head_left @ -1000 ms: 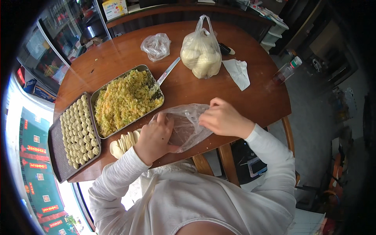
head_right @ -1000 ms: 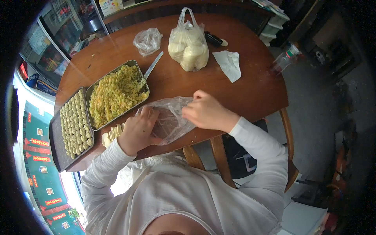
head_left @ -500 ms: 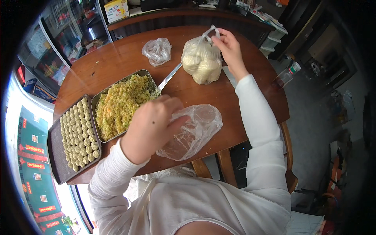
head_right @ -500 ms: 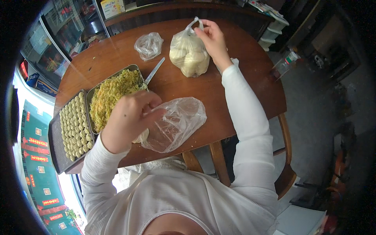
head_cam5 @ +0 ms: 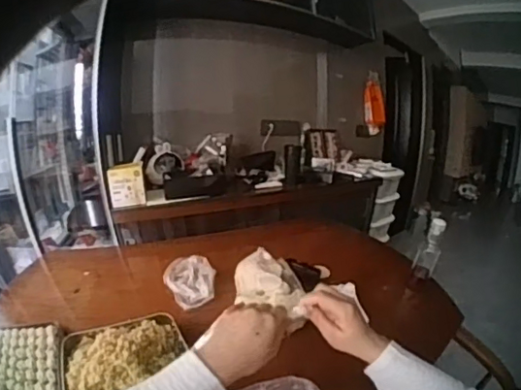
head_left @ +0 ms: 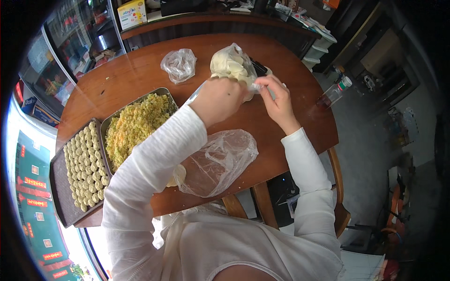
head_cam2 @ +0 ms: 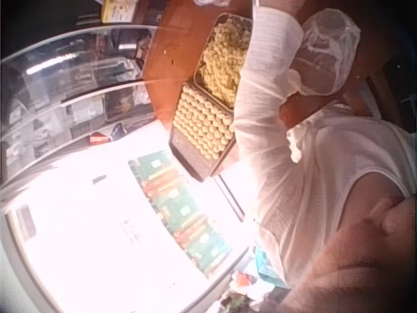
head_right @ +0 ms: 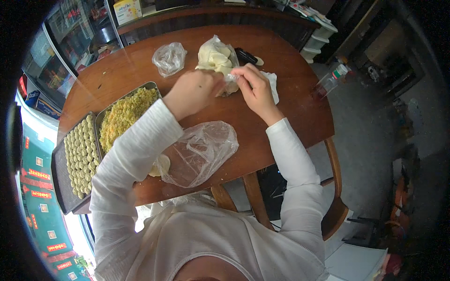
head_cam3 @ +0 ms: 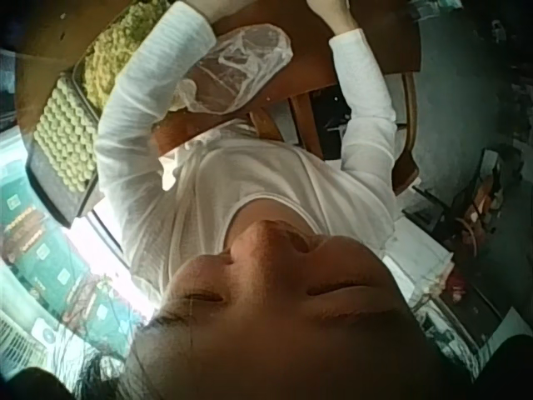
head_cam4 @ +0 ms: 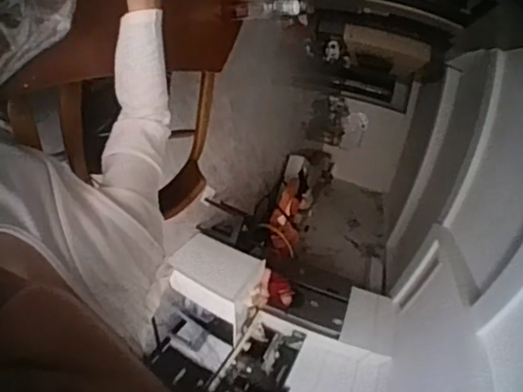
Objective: Organizing and stacking circular dough wrappers for dumplings from plastic bags onto the table.
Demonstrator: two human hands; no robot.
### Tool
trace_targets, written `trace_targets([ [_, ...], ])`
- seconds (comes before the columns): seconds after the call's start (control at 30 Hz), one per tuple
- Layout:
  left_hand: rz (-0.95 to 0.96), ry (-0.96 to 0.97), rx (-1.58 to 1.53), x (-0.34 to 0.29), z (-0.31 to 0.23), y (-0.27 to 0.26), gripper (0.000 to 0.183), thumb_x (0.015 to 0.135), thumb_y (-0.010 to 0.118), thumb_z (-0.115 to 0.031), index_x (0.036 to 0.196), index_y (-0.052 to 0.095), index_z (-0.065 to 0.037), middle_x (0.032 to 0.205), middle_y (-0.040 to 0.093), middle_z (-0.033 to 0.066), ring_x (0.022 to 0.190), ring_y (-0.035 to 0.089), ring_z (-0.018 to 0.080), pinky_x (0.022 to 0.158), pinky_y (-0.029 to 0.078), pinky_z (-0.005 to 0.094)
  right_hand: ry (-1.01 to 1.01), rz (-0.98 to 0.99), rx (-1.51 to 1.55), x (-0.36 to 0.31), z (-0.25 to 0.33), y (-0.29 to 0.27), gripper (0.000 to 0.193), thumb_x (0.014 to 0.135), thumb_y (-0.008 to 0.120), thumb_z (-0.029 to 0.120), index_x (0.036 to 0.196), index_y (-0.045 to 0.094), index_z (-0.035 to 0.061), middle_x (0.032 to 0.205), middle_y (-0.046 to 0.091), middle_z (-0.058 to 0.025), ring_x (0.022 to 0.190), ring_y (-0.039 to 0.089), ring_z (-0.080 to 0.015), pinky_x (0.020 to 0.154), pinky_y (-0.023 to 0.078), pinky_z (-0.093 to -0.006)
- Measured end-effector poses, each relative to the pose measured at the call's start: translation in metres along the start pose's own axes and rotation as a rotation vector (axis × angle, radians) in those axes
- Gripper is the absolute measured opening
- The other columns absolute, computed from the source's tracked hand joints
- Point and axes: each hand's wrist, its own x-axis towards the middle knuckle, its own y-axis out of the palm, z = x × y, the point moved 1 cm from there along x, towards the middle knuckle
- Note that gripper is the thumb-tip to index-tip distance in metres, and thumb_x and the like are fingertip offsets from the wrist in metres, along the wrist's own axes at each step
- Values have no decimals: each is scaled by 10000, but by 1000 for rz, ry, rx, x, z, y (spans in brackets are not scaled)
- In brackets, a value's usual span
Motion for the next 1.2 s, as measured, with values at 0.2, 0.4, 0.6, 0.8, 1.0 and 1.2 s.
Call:
trace_targets([
  [0.2,-177,8,-282,-6,4,-59,206,1028,642,-158,1042,690,42,928,700,263,883,682,464,748,522,510,-21,-45,60,47,47,5,62,1012,677,18,1069,702,12,883,631,-51,738,571,-117,639,441,-261],
  [0.4,-54,12,-258,-68,-42,-104,196,1006,680,-167,1017,677,28,925,675,245,830,667,448,723,524,495,18,215,180,30,113,-17,66,970,674,6,1029,702,11,831,593,-26,709,523,-115,629,404,-282],
  [0.6,71,3,-274,-119,-68,-88,313,950,772,-254,1111,679,-3,920,686,188,832,690,387,719,556,461,451,390,599,-18,120,-15,211,1032,581,168,1060,698,-6,907,675,-76,770,599,-158,690,490,-316],
  [0.8,176,45,-151,-141,-87,-68,432,826,842,-304,1129,704,-29,1061,640,132,1072,645,338,932,547,450,707,516,190,-43,97,-21,274,1069,507,195,1083,694,-5,887,679,-53,743,639,-125,596,520,-284],
  [1.0,179,61,-104,-154,-104,-65,507,832,837,-332,1218,708,-29,1125,642,148,1143,632,372,1138,479,512,692,499,-8,-41,76,-9,331,1089,517,275,1085,697,-3,886,694,-94,712,662,-167,608,544,-329],
  [1.2,143,68,-121,-163,-116,-64,555,837,836,-338,1274,687,-30,1167,643,156,1166,628,376,1170,446,554,649,530,-45,-20,70,-6,430,1028,641,388,1087,664,-37,940,703,-137,792,687,-221,691,563,-369],
])
